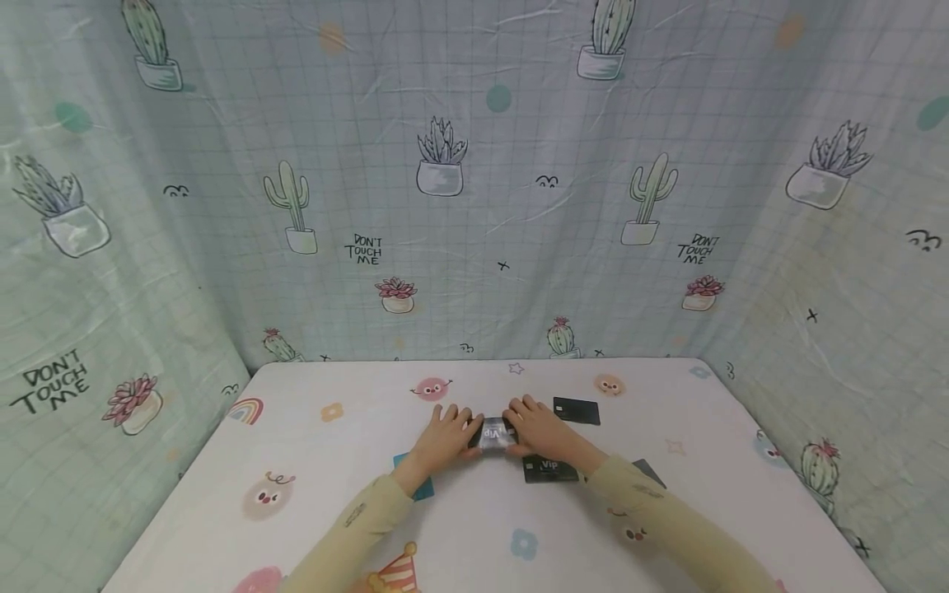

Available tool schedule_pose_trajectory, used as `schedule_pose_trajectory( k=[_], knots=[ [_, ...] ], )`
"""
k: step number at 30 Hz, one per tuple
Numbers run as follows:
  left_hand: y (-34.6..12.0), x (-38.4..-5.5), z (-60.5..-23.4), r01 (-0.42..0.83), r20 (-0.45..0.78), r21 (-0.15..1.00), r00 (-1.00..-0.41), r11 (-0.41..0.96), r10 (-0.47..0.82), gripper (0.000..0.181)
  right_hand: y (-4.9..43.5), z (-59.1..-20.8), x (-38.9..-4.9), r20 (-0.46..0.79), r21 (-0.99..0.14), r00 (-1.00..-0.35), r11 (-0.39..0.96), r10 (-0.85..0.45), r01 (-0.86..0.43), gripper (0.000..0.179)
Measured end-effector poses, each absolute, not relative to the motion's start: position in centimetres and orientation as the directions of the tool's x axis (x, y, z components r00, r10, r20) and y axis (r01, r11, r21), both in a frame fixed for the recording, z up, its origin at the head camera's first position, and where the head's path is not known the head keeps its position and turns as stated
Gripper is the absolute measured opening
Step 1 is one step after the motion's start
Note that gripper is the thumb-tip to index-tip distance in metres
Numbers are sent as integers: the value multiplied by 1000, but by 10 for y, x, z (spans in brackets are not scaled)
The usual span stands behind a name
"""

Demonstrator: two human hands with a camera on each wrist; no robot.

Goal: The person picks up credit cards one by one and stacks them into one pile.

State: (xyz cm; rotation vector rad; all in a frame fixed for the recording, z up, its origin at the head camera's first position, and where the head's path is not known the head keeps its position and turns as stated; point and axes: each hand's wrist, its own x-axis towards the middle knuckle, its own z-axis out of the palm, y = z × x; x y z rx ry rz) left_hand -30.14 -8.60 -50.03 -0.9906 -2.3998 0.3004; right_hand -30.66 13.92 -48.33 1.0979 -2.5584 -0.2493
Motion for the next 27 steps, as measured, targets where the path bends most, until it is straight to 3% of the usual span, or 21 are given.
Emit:
schedule_pose_trajectory(
  k=[13, 19, 27],
  knots=[
    [-81, -287, -500, 579, 434, -437, -535, 689, 725, 56, 149, -482, -293, 279, 257, -603, 663, -748, -703, 54],
    [-79, -280, -500, 603, 413, -407, -549, 686, 727, 54, 153, -482, -287, 271, 247, -608, 664, -747, -706, 54],
    [-73, -270, -498, 633, 391, -377, -553, 676, 736, 53, 159, -486, -276, 291, 151, -620, 675, -729, -722, 51]
  ],
)
